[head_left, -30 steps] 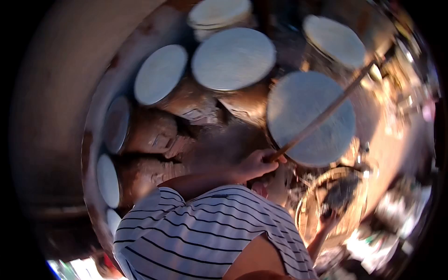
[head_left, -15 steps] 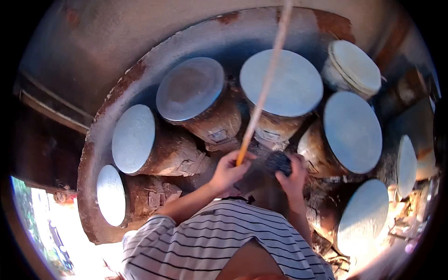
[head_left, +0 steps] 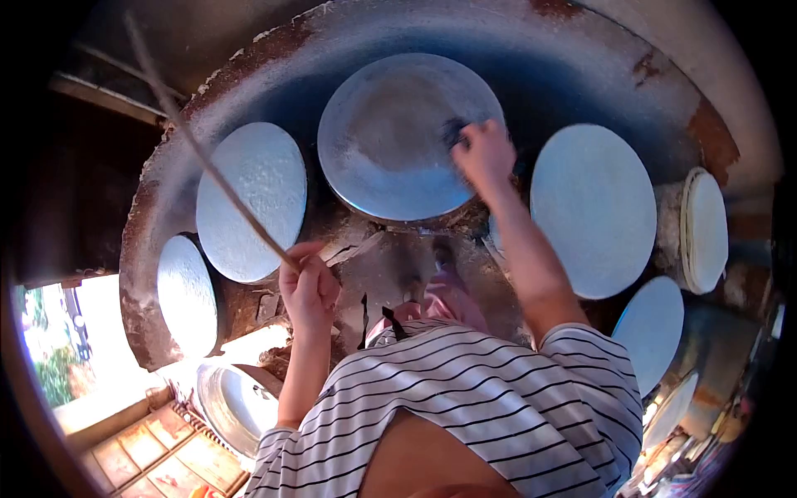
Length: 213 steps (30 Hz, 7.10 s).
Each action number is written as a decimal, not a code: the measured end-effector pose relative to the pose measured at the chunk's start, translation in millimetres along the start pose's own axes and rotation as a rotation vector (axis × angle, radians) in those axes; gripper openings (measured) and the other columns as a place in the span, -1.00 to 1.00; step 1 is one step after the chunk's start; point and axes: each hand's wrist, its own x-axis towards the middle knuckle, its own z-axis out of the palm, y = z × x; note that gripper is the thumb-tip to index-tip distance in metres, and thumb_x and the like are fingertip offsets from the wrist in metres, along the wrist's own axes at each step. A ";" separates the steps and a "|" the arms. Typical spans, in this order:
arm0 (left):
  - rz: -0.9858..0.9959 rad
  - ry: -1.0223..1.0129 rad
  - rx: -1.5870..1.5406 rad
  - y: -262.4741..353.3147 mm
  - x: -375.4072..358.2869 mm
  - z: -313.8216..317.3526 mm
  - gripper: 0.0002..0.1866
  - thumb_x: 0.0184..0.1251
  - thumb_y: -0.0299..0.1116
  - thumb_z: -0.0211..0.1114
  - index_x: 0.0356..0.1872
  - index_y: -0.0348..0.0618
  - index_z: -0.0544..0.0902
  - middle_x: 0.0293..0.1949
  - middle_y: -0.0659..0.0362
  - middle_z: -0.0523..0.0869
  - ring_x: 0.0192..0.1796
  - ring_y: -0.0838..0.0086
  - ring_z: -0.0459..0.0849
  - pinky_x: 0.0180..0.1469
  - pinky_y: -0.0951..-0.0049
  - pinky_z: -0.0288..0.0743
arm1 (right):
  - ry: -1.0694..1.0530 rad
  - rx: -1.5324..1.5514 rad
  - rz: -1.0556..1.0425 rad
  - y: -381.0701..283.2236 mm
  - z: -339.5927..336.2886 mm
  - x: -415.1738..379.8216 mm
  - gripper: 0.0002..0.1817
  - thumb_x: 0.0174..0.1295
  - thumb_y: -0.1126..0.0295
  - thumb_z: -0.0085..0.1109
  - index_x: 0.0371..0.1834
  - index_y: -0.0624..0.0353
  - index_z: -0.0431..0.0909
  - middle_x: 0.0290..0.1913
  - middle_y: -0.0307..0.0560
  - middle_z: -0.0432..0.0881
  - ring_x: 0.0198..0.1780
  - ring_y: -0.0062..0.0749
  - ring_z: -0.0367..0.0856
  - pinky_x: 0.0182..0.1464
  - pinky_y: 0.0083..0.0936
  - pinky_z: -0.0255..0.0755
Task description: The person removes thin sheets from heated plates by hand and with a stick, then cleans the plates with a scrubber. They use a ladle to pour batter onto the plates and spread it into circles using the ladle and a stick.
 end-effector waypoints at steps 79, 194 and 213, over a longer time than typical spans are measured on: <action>-0.587 -1.293 0.705 -120.4 -433.0 94.7 -0.87 0.29 -0.42 0.29 -0.35 -0.15 0.49 -0.69 0.32 0.40 -0.73 0.70 0.30 -0.70 0.64 0.14 | 0.709 -0.600 1.553 -20.8 -243.2 -1080.0 -0.56 0.05 0.35 0.27 0.06 0.13 0.55 0.02 0.09 0.48 0.07 -0.12 0.42 0.08 -0.28 0.39; -0.367 -0.171 -1.487 147.3 -291.6 -455.0 -0.59 0.52 -0.14 -0.07 -0.59 -0.05 0.22 -0.79 0.40 0.19 -0.78 0.71 0.16 -0.77 0.66 0.19 | -1.598 1.337 0.366 -427.8 -34.6 -389.9 -0.57 0.36 0.43 -0.06 0.31 0.15 0.29 -0.58 -0.11 0.54 -0.74 -0.63 0.36 -0.72 -0.73 0.19; -1.193 -0.794 -1.025 7.5 66.0 81.3 -0.74 0.50 -0.24 -0.04 -0.44 -0.08 0.34 -0.63 0.33 0.26 -0.71 0.69 0.26 -0.70 0.67 0.21 | 0.179 0.911 0.615 -35.3 -66.6 -229.2 -0.54 0.14 0.54 0.20 0.17 0.15 0.51 -0.34 -0.16 0.53 -0.43 -0.54 0.50 -0.42 -0.54 0.43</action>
